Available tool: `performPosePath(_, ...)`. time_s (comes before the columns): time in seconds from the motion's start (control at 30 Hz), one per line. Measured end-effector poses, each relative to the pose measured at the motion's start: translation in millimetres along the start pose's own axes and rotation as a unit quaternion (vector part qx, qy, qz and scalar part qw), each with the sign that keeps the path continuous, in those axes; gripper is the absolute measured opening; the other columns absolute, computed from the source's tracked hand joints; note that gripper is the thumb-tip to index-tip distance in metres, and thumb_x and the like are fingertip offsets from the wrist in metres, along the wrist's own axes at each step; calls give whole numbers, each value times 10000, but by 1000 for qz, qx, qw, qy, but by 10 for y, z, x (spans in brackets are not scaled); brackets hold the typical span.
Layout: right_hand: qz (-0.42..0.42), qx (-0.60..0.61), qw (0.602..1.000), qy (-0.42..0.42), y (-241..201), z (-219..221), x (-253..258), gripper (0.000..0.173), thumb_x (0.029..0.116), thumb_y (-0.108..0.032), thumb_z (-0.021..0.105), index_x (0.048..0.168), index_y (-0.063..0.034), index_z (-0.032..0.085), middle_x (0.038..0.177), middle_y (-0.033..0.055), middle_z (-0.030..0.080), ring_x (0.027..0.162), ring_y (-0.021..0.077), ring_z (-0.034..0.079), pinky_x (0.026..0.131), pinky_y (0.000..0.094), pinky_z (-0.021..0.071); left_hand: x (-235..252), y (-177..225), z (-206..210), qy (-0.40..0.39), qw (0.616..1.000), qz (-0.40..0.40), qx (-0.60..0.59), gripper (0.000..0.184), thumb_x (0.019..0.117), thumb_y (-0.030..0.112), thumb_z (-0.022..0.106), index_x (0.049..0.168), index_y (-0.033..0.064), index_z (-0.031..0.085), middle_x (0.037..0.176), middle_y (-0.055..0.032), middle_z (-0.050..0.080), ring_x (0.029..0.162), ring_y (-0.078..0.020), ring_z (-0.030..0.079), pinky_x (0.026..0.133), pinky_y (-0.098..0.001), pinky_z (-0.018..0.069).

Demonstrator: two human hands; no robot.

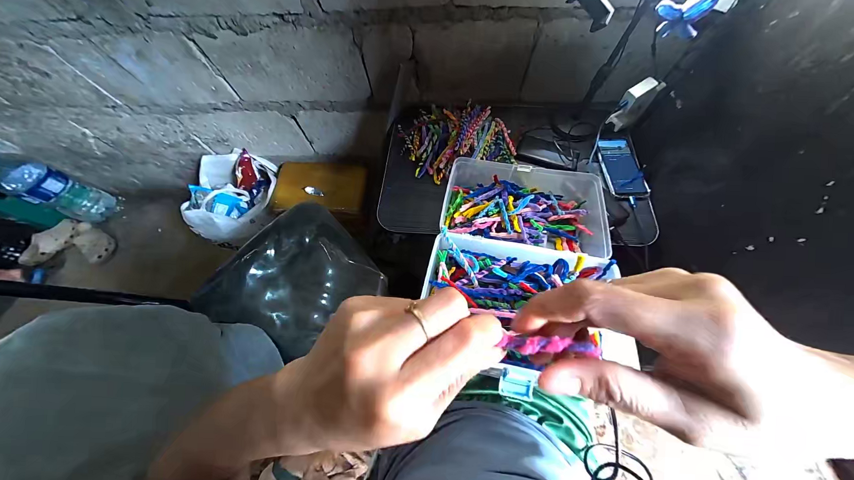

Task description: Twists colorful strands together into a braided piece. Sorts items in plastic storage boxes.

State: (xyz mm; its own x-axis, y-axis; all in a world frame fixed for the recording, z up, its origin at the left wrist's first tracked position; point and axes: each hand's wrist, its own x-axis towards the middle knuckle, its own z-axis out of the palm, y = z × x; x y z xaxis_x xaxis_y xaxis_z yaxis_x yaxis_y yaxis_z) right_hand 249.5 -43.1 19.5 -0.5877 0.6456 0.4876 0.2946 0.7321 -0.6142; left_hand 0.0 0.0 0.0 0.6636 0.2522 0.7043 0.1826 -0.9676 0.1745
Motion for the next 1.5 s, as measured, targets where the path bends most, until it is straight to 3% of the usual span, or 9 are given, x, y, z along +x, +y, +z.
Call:
performPosePath(0.17, -119, -6, 993, -24, -2, -83, 17, 201, 1069, -172, 548, 1175, -42, 658, 1033, 74, 681, 998, 75, 649, 874, 171, 520, 44, -106, 27, -146, 836, -127, -513, 292, 1092, 167, 465, 934, -27, 614, 817, 25, 607, 772, 105, 519, 682, -57, 416)
performPosePath(0.37, -189, 5, 981, -48, -24, -77, 45, 96, 1005, -69, 638, 1045, -29, 716, 923, 108, 667, 855, 142, 624, 742, 214, 488, 90, -138, 161, -233, 672, -139, -689, 200, 1070, 106, 482, 940, 10, 600, 776, 100, 564, 696, 153, 446, 604, -37, 346)
performPosePath(0.63, -127, -66, 987, 77, 1, 183, -61, 200, 1084, -158, 514, 983, -15, 610, 865, 105, 612, 836, 124, 625, 761, 189, 504, 17, 47, 138, -28, 985, -10, -168, 262, 1084, 164, 501, 937, -10, 630, 776, -95, 571, 683, -87, 544, 607, -148, 420)
performPosePath(0.77, -99, -73, 985, 124, 200, 268, -5, 242, 1077, -184, 530, 929, -9, 604, 832, 65, 636, 824, 33, 619, 749, 125, 486, -86, 71, 299, 50, 991, 15, 126, 191, 1061, 100, 503, 969, -8, 630, 730, -95, 536, 598, -169, 498, 539, -231, 406)
performPosePath(0.9, -44, 34, 990, 128, 289, 333, 46, 234, 1047, -172, 582, 897, 4, 616, 825, 22, 601, 777, -31, 581, 698, 90, 489, -105, 17, 307, 29, 996, -69, -53, 275, 1086, 160, 486, 916, -10, 619, 728, -81, 543, 636, -76, 514, 583, -141, 405)
performPosePath(1.2, -85, 244, 966, 8, 396, 191, 166, 135, 969, -88, 687, 879, 10, 708, 898, 15, 669, 900, -4, 625, 775, 126, 520, -117, -105, 297, -143, 629, -213, -734, 195, 1080, 216, 512, 986, 119, 652, 836, 146, 648, 717, 157, 534, 579, -29, 387)
performPosePath(1.33, -91, 158, 981, 68, 313, 260, 103, 193, 1001, -124, 639, 861, 4, 600, 832, 8, 583, 803, -45, 545, 712, 78, 445, -101, -74, 271, -76, 788, -168, -587, 246, 1087, 188, 499, 982, 1, 618, 824, 56, 634, 752, 133, 540, 653, -34, 422)
performPosePath(1.43, -75, 60, 986, 133, 294, 332, 49, 197, 1015, -126, 598, 858, -11, 565, 812, 18, 543, 748, -38, 511, 676, 73, 419, -114, -14, 279, 20, 971, -104, -214, 282, 1083, 174, 505, 937, -33, 628, 787, -64, 609, 734, 13, 564, 681, -83, 445)
performPosePath(1.5, -63, 22, 984, 165, 307, 370, 44, 180, 1008, -117, 599, 857, -26, 561, 818, 5, 525, 732, -43, 497, 655, 65, 420, -152, 34, 358, 65, 996, -66, 15, 223, 1077, 156, 520, 946, 6, 620, 751, -94, 584, 663, -97, 556, 611, -158, 437)
